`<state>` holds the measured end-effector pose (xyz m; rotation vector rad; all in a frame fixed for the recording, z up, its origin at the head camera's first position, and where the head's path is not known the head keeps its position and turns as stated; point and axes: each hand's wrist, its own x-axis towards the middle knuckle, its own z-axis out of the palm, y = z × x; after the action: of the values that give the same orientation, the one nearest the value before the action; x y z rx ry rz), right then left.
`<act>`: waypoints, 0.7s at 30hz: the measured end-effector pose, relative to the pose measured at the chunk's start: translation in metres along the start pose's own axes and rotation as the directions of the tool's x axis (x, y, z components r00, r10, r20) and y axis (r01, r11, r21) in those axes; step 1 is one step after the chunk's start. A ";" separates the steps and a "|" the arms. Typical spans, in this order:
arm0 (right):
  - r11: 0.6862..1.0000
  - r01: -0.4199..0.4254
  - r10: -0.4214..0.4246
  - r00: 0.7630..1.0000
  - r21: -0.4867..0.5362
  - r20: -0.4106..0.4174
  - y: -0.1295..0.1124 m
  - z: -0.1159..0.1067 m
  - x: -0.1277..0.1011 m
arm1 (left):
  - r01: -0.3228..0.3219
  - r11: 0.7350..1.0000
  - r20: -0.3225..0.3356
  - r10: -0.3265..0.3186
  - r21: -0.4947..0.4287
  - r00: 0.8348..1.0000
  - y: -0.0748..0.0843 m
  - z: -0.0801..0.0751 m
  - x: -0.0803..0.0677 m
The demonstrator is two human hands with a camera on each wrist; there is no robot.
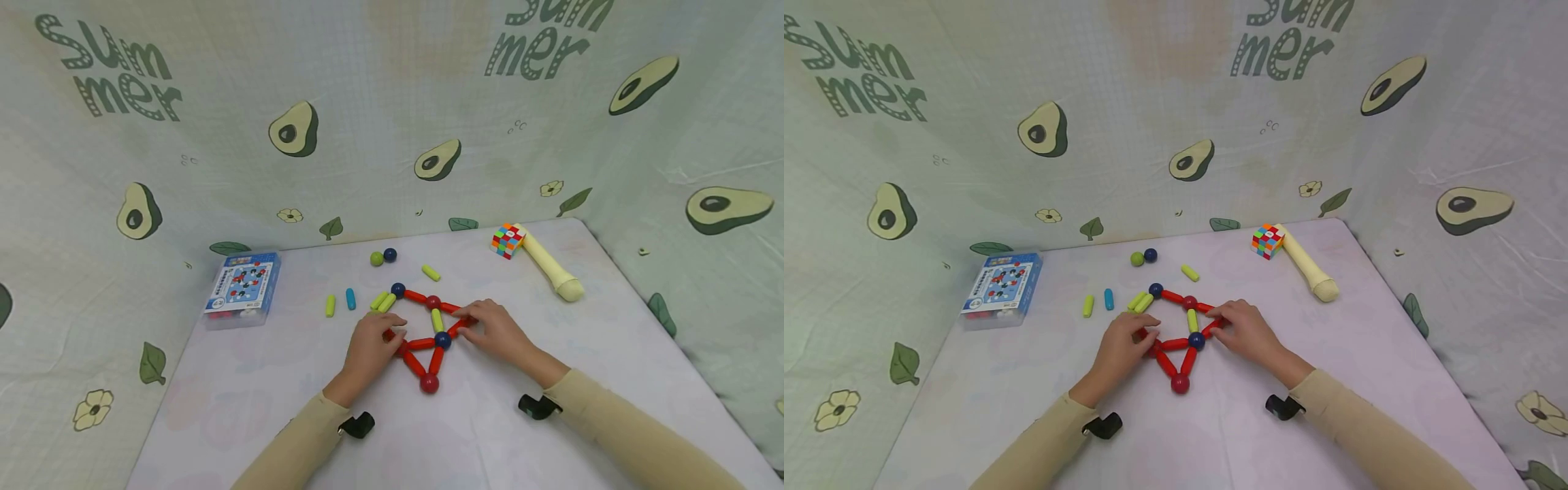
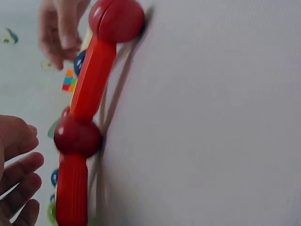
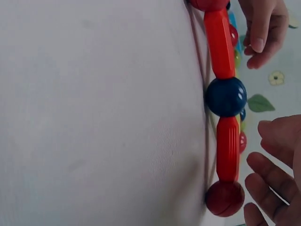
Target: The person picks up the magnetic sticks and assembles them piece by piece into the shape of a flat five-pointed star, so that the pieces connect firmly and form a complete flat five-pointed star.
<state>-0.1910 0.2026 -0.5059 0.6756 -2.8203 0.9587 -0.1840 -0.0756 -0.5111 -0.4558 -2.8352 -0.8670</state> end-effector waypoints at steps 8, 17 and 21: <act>0.999 -0.028 0.031 0.994 -0.033 0.102 -0.020 0.013 -0.003 | 0.109 0.994 -0.052 -0.109 -0.003 0.993 -0.036 -0.015 0.004; 0.989 -0.069 0.084 0.990 -0.133 0.109 -0.024 0.019 -0.004 | 0.160 0.985 -0.011 -0.161 -0.062 0.987 -0.047 -0.017 0.006; 0.984 -0.097 0.113 0.988 -0.147 0.106 -0.019 0.015 -0.005 | 0.166 0.982 0.009 -0.166 -0.093 0.986 -0.045 -0.015 0.004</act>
<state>-0.1768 0.1821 -0.5082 0.5873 -3.0157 0.7460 -0.2018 -0.1189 -0.5219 -0.2322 -2.8752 -1.0325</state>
